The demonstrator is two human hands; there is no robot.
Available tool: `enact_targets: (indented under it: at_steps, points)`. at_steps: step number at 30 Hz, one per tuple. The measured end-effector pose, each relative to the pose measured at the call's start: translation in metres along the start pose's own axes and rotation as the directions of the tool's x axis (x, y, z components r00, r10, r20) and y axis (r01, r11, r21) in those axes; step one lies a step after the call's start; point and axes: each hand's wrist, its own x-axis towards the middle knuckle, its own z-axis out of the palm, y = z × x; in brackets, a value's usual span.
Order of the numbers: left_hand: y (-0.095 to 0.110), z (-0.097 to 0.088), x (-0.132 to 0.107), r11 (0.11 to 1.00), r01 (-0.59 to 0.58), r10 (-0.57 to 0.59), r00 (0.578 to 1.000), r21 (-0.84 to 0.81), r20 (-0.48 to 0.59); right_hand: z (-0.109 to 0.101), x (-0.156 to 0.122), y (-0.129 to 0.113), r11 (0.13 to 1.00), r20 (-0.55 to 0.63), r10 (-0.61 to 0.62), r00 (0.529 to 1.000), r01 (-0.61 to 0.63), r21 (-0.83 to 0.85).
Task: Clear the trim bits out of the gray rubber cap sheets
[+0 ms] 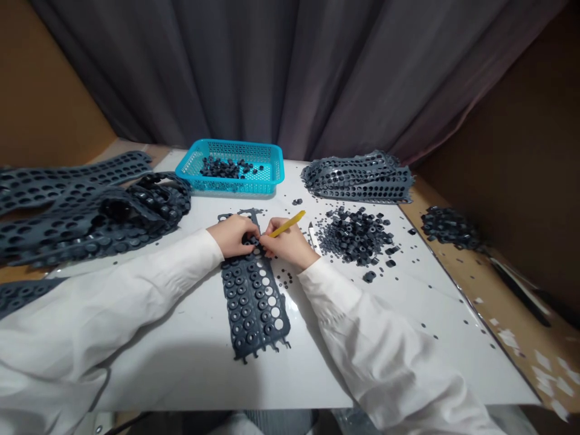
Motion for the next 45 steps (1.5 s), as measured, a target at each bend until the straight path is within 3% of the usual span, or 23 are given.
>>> enact_targets:
  at_steps: [7,15,21,26,29,34,40,45]
  points:
    - [0.002,0.001,0.002,0.997,-0.04,0.037,0.998,0.063,0.041,0.004,0.003,0.001,0.971,-0.056,-0.103,0.993,0.088,-0.222]
    - [0.0,0.012,0.001,0.99,-0.09,0.082,0.994,0.108,0.072,0.003,0.002,-0.002,0.992,-0.025,0.04,0.999,-0.042,-0.116]
    - [-0.005,0.021,-0.005,1.0,-0.023,0.023,0.999,-0.003,-0.032,0.002,0.004,0.0,0.993,-0.024,0.045,0.999,-0.047,-0.107]
    - [-0.008,0.006,-0.007,0.971,0.087,-0.135,0.967,-0.222,-0.215,0.002,0.003,0.0,0.992,-0.036,0.051,0.998,-0.055,-0.116]
    - [-0.017,-0.009,-0.002,0.917,0.146,-0.254,0.932,-0.371,-0.259,0.002,0.004,0.0,0.993,-0.035,0.068,0.997,-0.071,-0.097]
    - [-0.021,-0.017,0.002,0.734,0.191,-0.338,0.935,-0.651,-0.106,0.001,0.005,0.0,0.995,-0.001,0.086,0.996,-0.086,-0.041]
    - [0.006,-0.013,-0.007,0.44,0.195,-0.336,0.941,-0.877,0.04,-0.014,0.002,-0.008,1.0,-0.016,-0.004,1.0,0.004,0.007]
    - [0.025,-0.018,-0.012,0.346,0.162,-0.348,0.937,-0.924,0.034,-0.037,0.002,-0.021,0.993,-0.148,-0.07,0.987,0.084,0.087]
